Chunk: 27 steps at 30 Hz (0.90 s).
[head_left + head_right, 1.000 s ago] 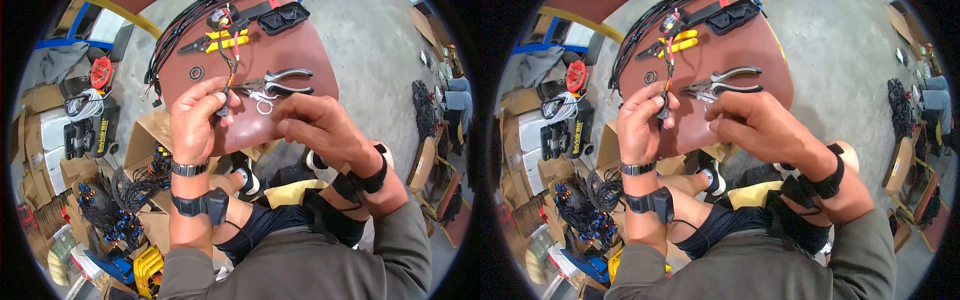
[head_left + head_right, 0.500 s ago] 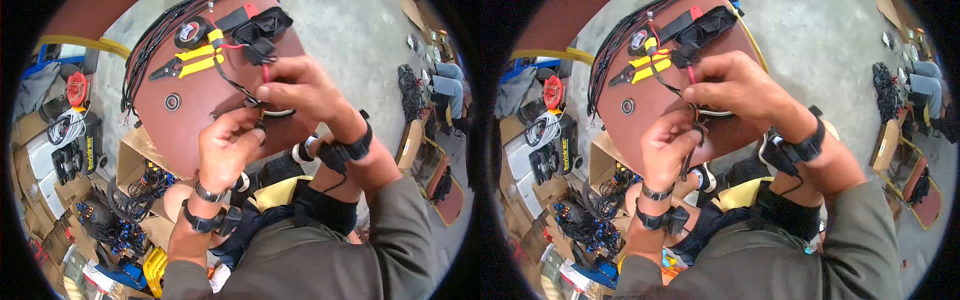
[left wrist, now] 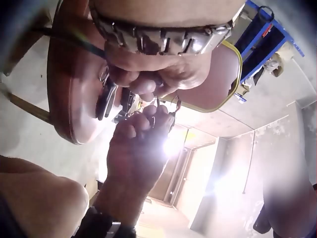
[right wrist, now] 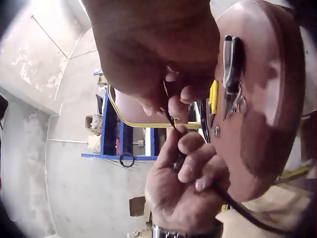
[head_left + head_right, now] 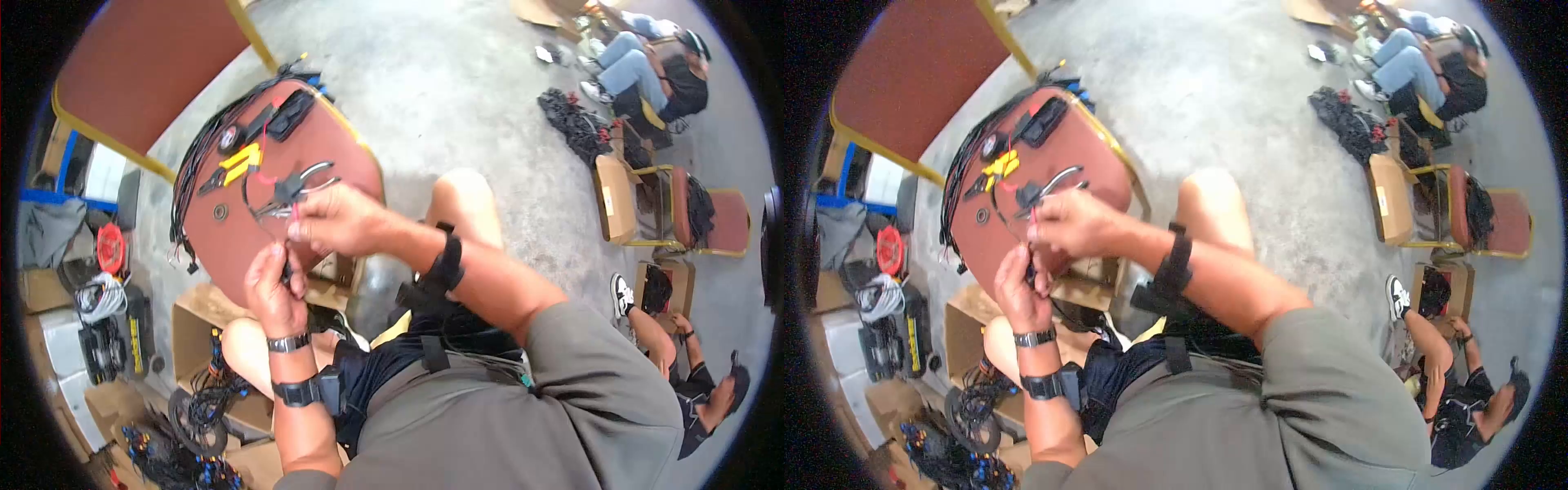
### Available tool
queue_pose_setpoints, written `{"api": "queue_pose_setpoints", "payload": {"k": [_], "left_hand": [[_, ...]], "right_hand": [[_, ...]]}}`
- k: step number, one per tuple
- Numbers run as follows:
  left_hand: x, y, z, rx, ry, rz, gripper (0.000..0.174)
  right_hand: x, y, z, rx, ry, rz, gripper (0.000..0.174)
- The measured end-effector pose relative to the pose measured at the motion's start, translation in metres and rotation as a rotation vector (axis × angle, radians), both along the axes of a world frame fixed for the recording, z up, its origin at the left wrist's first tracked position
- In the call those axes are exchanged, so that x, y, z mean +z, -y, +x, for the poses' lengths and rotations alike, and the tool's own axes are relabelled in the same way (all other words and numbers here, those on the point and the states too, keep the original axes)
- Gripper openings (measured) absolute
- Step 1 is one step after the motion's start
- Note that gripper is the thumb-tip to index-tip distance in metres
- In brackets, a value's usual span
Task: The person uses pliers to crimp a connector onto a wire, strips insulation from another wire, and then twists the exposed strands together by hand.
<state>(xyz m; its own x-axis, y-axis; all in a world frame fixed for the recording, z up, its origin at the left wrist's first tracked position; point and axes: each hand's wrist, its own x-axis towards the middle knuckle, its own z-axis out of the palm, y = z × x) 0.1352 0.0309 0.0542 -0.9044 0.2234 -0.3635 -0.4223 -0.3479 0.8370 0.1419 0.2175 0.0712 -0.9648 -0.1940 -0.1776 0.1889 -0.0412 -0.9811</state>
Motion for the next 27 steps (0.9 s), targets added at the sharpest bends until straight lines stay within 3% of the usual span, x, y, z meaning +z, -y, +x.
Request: {"api": "queue_pose_setpoints", "payload": {"k": [2,3,5,10,13,27], "left_hand": [[0.001,0.003,0.013,-0.021,-0.038,0.044,0.014],[0.007,0.003,0.019,-0.019,-0.021,0.038,0.014],[0.004,0.007,0.032,-0.002,-0.014,0.075,0.014],[0.012,0.004,0.073,-0.031,-0.116,0.048,0.014],[0.023,0.007,0.086,-0.055,-0.13,0.028,0.015],[0.017,0.008,0.1,-0.009,-0.179,0.012,0.02]], "right_hand": [[-0.007,0.005,0.019,-0.037,-0.295,0.154,0.016],[-0.004,0.012,0.028,-0.125,-0.256,0.025,0.025],[0.017,0.011,0.046,-0.092,-0.283,0.119,0.024],[0.011,0.015,0.068,-0.189,-0.035,-0.027,0.017],[0.012,0.008,0.07,-0.083,0.027,-0.088,0.019],[-0.007,0.005,0.062,0.024,0.125,-0.338,0.018]]}}
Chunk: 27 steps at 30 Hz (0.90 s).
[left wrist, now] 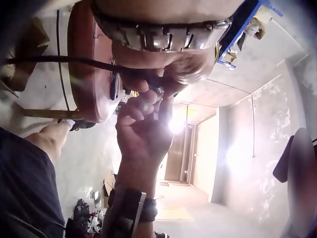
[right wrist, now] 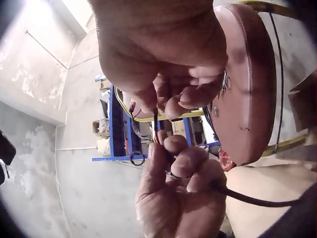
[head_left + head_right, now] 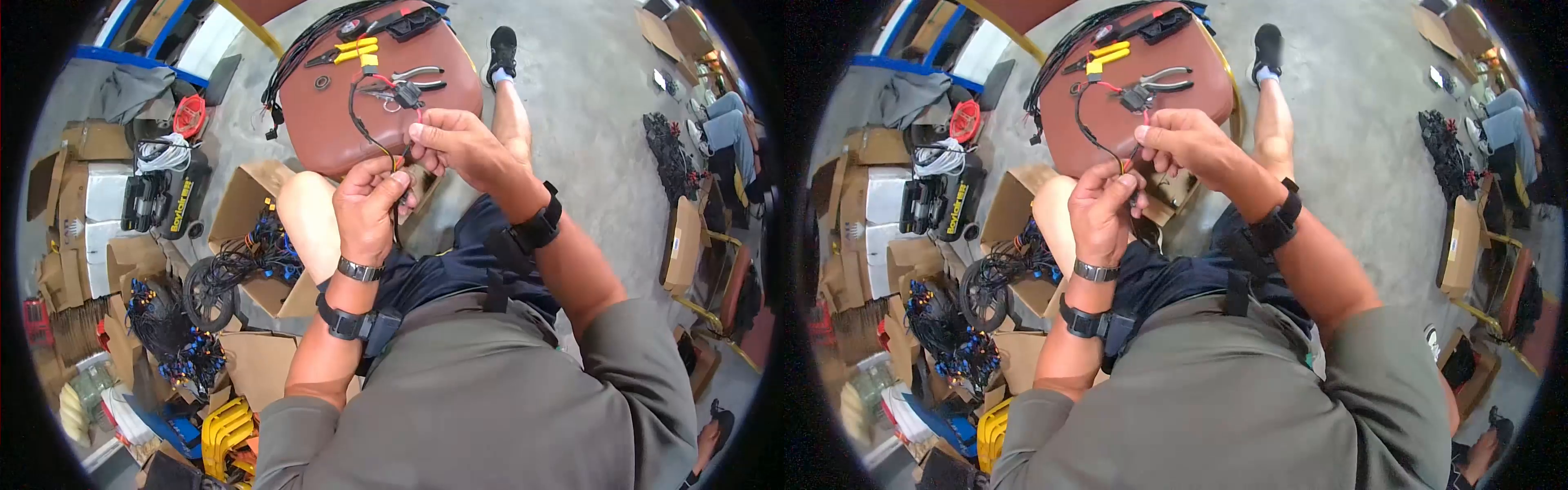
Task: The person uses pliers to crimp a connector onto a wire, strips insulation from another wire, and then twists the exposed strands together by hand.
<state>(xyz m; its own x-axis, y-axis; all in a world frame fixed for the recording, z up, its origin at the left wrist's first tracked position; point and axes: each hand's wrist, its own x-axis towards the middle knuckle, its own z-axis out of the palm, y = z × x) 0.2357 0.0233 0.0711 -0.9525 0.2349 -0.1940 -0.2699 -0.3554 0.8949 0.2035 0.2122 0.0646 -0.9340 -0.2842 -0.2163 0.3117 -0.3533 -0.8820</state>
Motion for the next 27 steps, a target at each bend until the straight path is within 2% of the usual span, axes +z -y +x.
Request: {"api": "queue_pose_setpoints", "payload": {"k": [4,10,15,19,27], "left_hand": [[0.003,0.004,0.009,0.031,-0.066,-0.106,0.017],[0.005,0.005,0.016,0.066,-0.015,-0.148,0.013],[0.002,0.008,0.015,-0.012,0.077,-0.099,0.012],[-0.002,0.006,0.017,-0.014,0.063,-0.164,0.013],[-0.007,0.006,0.011,-0.004,0.182,-0.068,0.018]], "right_hand": [[0.005,0.005,-0.004,0.042,-0.034,0.011,0.021],[0.0,0.012,0.006,0.068,-0.195,0.065,0.021],[-0.02,0.01,0.016,0.042,-0.142,-0.083,0.022],[-0.026,0.008,0.022,0.036,-0.058,-0.142,0.022],[-0.024,0.011,0.022,0.006,-0.034,-0.094,0.022]]}}
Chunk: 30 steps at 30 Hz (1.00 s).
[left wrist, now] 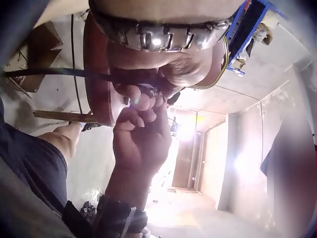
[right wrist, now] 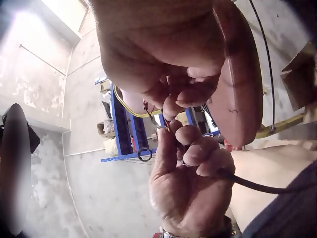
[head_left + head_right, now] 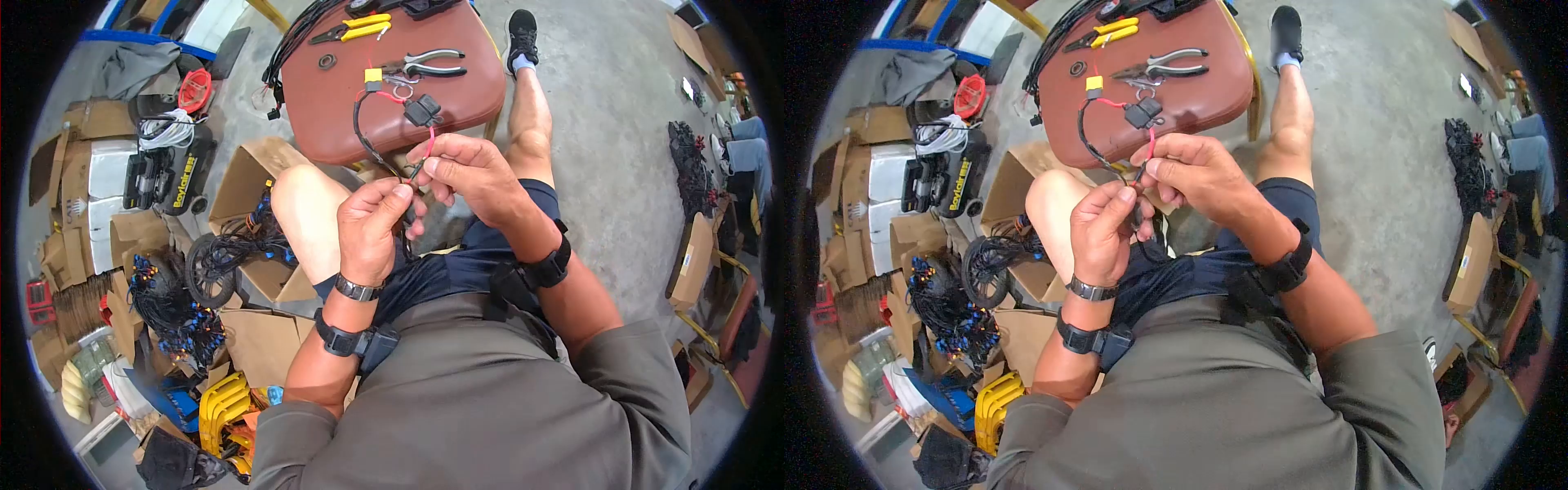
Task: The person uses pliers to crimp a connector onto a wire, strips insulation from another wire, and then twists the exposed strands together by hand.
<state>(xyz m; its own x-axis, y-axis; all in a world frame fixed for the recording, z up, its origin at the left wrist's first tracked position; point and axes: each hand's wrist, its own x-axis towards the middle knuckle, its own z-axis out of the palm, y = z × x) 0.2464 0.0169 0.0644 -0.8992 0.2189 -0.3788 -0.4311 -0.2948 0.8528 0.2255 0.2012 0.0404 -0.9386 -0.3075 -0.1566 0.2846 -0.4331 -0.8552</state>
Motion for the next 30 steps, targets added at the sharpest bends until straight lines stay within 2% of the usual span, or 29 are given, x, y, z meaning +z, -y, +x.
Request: {"api": "queue_pose_setpoints", "payload": {"k": [8,19,30], "left_hand": [[-0.005,-0.006,-0.008,0.04,0.096,0.052,0.019],[-0.004,-0.012,-0.02,-0.057,0.205,0.16,0.022],[-0.009,-0.008,-0.021,-0.014,0.228,0.279,0.019]], "right_hand": [[0.004,-0.004,-0.006,-0.033,0.006,0.086,0.021],[0.005,-0.017,-0.011,-0.031,-0.054,0.18,0.02],[0.009,-0.007,-0.016,0.009,-0.008,0.159,0.02]]}}
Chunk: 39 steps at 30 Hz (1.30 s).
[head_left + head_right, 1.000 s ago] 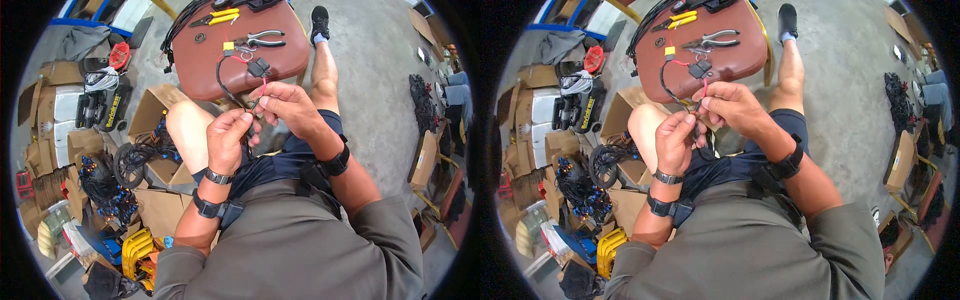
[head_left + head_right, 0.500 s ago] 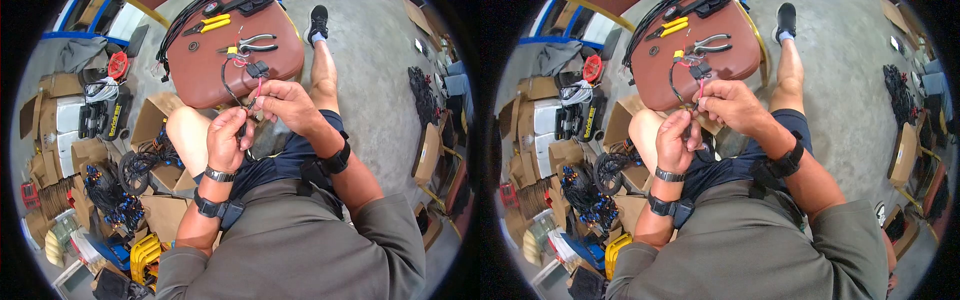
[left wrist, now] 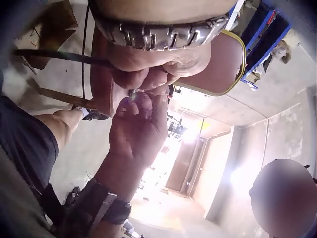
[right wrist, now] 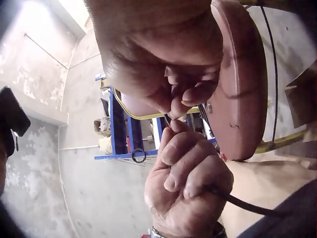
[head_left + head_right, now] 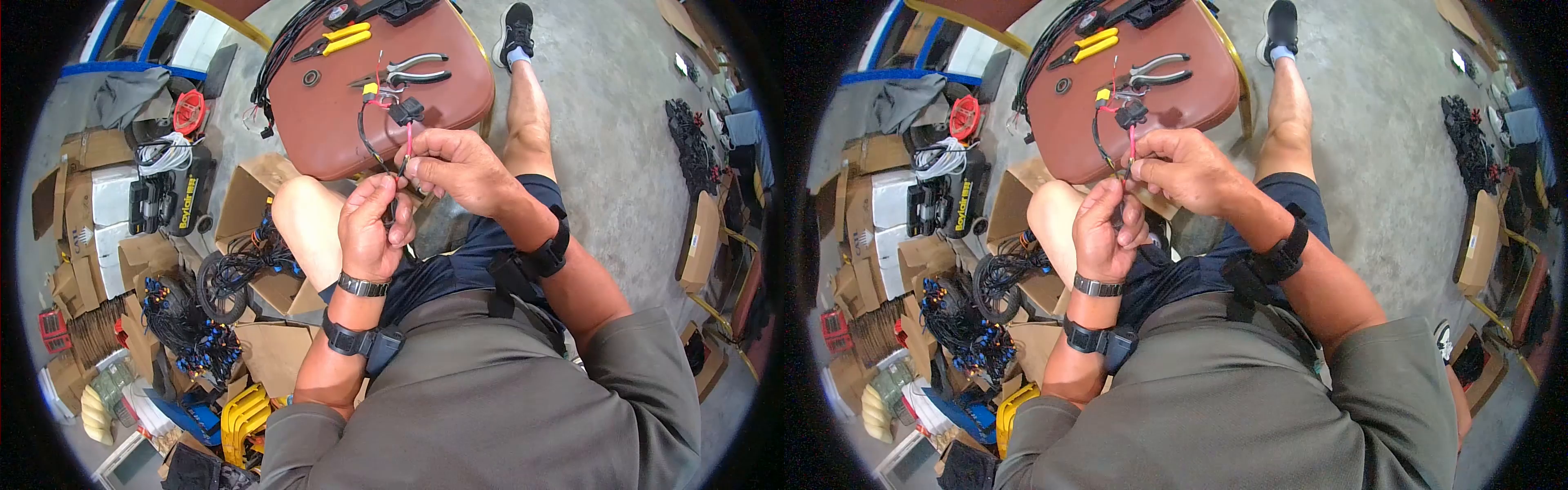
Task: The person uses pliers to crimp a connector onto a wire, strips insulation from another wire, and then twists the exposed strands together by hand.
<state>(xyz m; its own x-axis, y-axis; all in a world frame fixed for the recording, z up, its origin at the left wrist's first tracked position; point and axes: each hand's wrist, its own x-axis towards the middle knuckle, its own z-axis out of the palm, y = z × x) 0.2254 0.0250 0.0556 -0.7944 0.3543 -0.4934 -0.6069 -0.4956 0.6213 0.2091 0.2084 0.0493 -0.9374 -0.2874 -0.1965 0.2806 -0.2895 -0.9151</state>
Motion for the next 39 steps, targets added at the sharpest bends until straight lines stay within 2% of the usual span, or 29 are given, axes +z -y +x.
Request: {"api": "queue_pose_setpoints", "payload": {"k": [7,10,14,17,22,23,24,28,31,35,39], "left_hand": [[-0.001,0.002,0.002,0.018,0.011,-0.015,0.023],[-0.002,0.003,0.001,0.03,0.015,-0.009,0.024],[-0.002,0.006,0.002,0.022,0.005,0.012,0.025],[0.001,0.004,0.0,0.019,-0.039,-0.045,0.024],[0.005,-0.012,-0.002,0.151,-0.203,-0.187,0.012],[0.004,-0.013,-0.001,0.166,-0.241,-0.23,0.013],[-0.001,-0.008,-0.001,0.106,-0.321,-0.203,0.022],[-0.005,-0.012,0.003,0.121,-0.264,-0.197,0.029],[-0.015,-0.003,-0.001,0.052,-0.223,-0.089,0.027],[-0.019,0.004,0.002,0.094,-0.23,-0.192,0.023],[-0.02,0.008,0.002,0.119,-0.247,-0.214,0.021]], "right_hand": [[-0.007,0.008,-0.001,0.022,-0.028,0.02,0.018],[-0.008,0.013,0.0,0.031,-0.002,-0.064,0.016],[-0.006,0.017,0.001,0.03,0.036,0.017,0.018],[0.001,0.021,-0.002,-0.017,0.028,0.058,0.015],[-0.005,0.018,-0.012,-0.079,0.003,0.046,0.013],[-0.009,0.017,-0.014,-0.099,0.014,0.057,0.013],[-0.01,0.018,-0.015,-0.133,0.046,0.063,0.012],[-0.012,0.011,-0.023,-0.13,-0.002,-0.015,0.015],[-0.016,0.009,-0.026,-0.119,0.044,0.0,0.018],[-0.004,0.015,-0.017,-0.057,0.044,0.116,0.026],[-0.011,0.018,-0.002,0.053,-0.073,0.038,0.023]]}}
